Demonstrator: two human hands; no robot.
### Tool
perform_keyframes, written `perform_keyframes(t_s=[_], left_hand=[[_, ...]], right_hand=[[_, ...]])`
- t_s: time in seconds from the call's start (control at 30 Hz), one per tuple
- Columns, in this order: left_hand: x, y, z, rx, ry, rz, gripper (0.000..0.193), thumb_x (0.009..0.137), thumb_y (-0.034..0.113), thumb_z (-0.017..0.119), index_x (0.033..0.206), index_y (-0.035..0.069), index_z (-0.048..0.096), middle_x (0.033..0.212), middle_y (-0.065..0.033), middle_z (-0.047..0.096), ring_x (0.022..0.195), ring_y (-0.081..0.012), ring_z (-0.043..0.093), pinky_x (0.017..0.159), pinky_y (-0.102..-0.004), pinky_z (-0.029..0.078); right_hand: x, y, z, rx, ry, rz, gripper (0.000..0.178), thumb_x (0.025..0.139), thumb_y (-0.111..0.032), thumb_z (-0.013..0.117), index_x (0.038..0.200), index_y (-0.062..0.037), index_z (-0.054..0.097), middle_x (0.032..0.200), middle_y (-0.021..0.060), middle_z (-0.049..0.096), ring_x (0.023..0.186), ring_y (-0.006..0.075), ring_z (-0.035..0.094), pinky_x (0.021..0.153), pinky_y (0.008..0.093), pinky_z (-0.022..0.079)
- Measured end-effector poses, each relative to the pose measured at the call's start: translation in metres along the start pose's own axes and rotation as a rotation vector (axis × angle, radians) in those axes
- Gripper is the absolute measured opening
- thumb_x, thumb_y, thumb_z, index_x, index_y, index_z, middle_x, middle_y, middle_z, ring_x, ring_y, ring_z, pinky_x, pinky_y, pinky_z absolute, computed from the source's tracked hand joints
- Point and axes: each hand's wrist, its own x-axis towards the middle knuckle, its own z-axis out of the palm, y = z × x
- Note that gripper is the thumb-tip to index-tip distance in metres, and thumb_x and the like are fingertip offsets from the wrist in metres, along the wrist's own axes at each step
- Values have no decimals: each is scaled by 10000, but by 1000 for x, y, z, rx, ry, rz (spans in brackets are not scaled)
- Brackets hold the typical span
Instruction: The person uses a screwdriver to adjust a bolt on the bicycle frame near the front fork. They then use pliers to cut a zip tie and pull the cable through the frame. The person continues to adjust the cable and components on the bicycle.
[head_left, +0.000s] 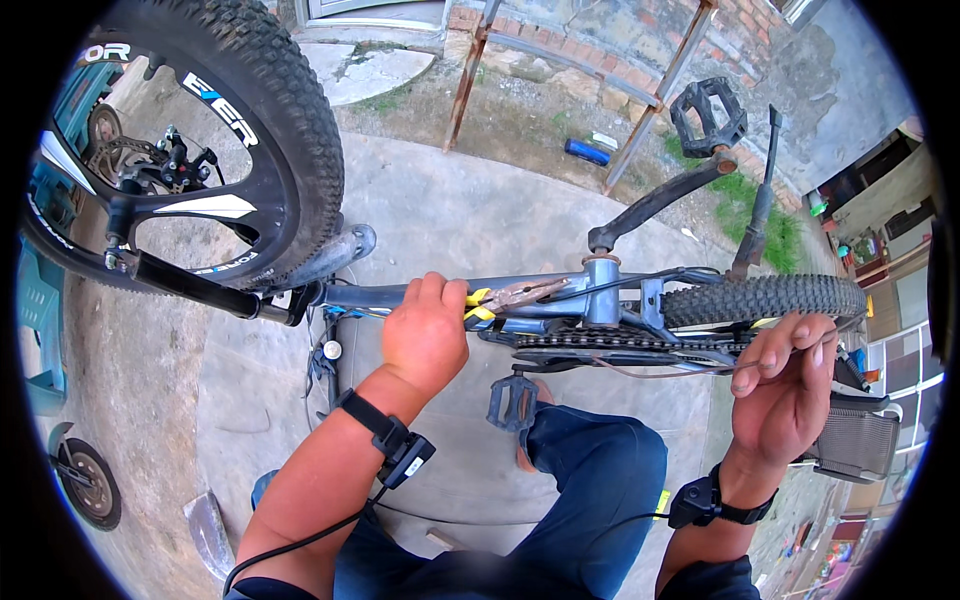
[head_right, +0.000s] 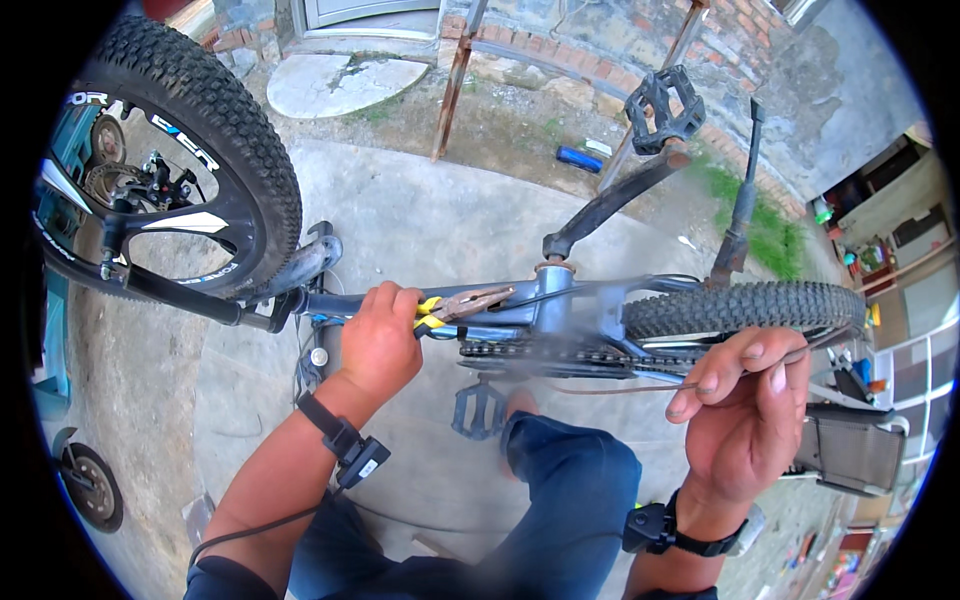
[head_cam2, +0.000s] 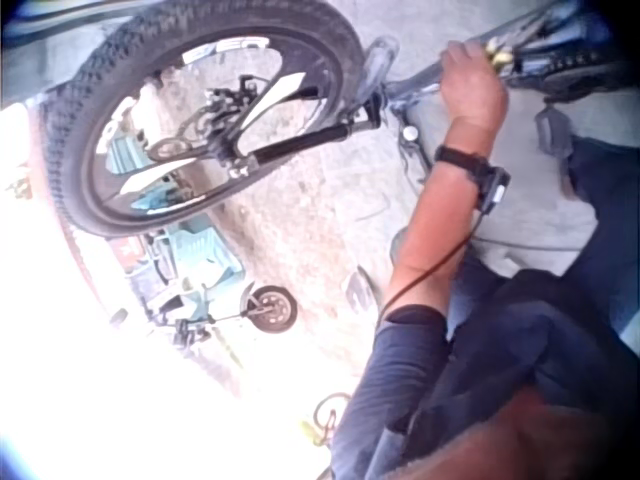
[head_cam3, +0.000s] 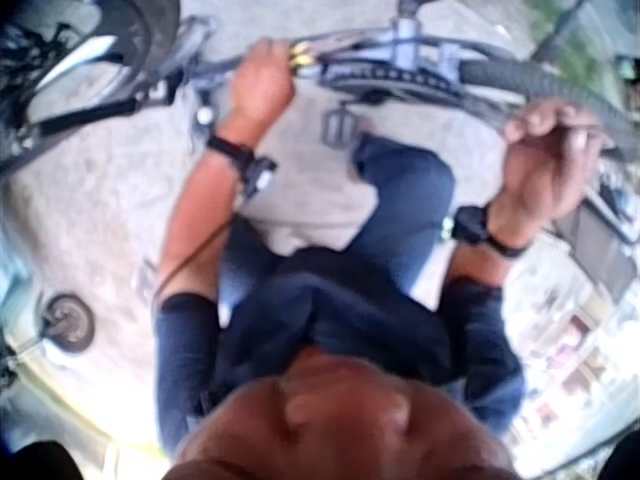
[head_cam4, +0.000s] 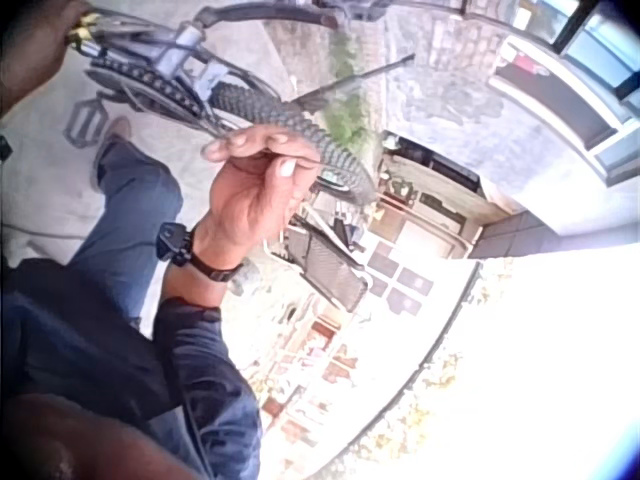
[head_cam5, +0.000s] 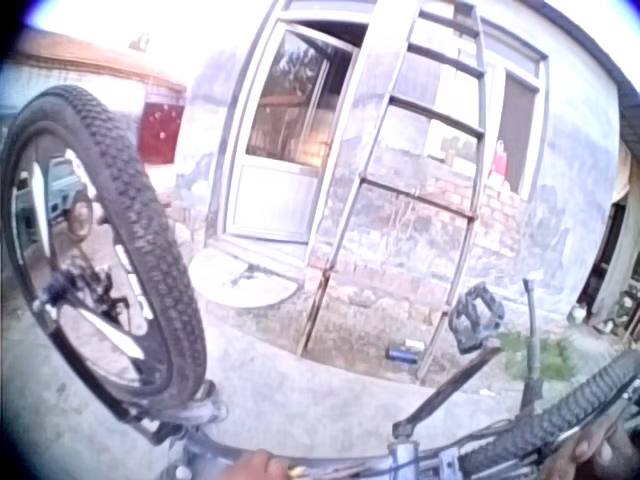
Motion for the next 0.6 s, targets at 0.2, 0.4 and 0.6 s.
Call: perform_keyframes(t_s=[0.2, 0.4, 0.6], left_hand=[[10, -1, -10, 14, -10, 59, 255, 719, 10, 611, 964, 74, 578, 891, -97, 534, 850, -291, 572, 649, -381, 521], [15, 13, -7, -148, -15, 2, 415, 633, -44, 647, 1019, 90, 570, 950, -96, 549, 925, -317, 579, 701, -428, 511], [53, 41, -32, -168, 8, 131, 432, 634, -53, 642, 1036, 88, 570, 966, -102, 553, 943, -330, 572, 713, -434, 506]], right_hand=[[-6, 3, -8, 57, 56, 7, 174, 1005, -159, 359, 1004, -8, 445, 757, 147, 524, 539, 240, 560, 494, 314, 512], [-10, 5, -13, 68, 69, 0, 173, 1009, -152, 348, 1008, -7, 442, 759, 145, 523, 529, 237, 552, 490, 308, 505], [-15, 4, -16, 80, 81, -8, 175, 1011, -159, 350, 1011, -9, 442, 760, 144, 526, 530, 238, 552, 496, 308, 503]])
